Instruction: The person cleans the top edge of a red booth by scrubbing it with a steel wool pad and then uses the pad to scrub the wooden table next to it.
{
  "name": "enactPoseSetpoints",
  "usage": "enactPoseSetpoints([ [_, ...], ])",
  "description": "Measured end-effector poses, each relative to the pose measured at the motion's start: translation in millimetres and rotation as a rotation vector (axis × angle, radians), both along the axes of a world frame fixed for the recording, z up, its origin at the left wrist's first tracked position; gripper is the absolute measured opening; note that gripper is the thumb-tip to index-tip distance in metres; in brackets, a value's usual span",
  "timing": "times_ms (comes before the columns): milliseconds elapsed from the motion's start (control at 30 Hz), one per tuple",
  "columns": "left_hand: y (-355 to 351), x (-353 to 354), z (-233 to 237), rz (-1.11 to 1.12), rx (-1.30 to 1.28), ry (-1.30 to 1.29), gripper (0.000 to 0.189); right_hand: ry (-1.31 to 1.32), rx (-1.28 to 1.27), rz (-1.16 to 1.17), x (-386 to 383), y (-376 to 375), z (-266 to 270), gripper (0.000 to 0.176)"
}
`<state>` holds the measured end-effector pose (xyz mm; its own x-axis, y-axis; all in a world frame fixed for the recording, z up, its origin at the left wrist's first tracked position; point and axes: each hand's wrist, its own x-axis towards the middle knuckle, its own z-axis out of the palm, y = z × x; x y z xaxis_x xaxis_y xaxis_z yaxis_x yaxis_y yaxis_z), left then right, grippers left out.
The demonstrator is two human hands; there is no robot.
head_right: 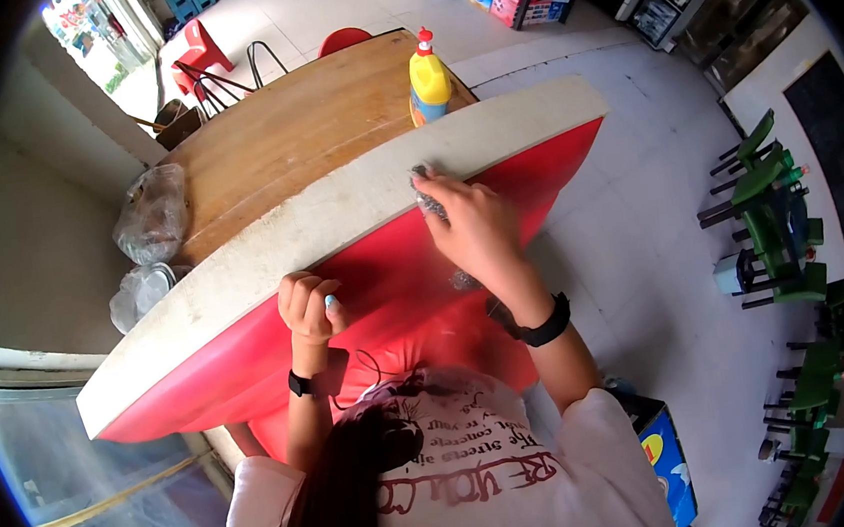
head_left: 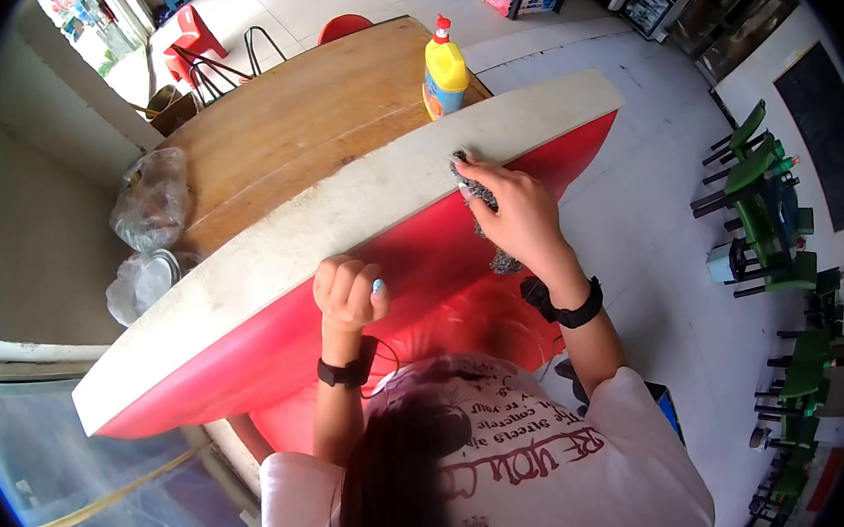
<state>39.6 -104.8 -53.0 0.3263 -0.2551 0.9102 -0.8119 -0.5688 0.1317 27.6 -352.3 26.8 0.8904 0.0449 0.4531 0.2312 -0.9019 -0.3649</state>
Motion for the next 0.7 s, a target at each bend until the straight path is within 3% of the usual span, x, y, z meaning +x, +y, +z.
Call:
enactPoseSetpoints([
  [233, -3.1, -0.6, 2.3, -0.008, -0.002, 0.004, 0.022, 0.093, 0.020, 0.212, -13.4, 62.0, 10.2, 0.052],
  [400, -1.8, -2.9, 0.7, 0.029, 0.037, 0.026, 0.020, 0.101, 0.188, 0.297, -5.1, 41.0, 16.5, 0.044],
  [567, -4.1, -2.0, -1.4, 0.040, 0.034, 0.014, 0.018, 0.174, 0.138, 0.233, 2.1, -5.4, 23.7, 0.040],
  [700, -3.8, -1.7, -0.7, 0.029, 0.052, 0.010, 0.015, 0.176, 0.083, 0.263, 1.1, 0.9, 23.5, 0.036],
])
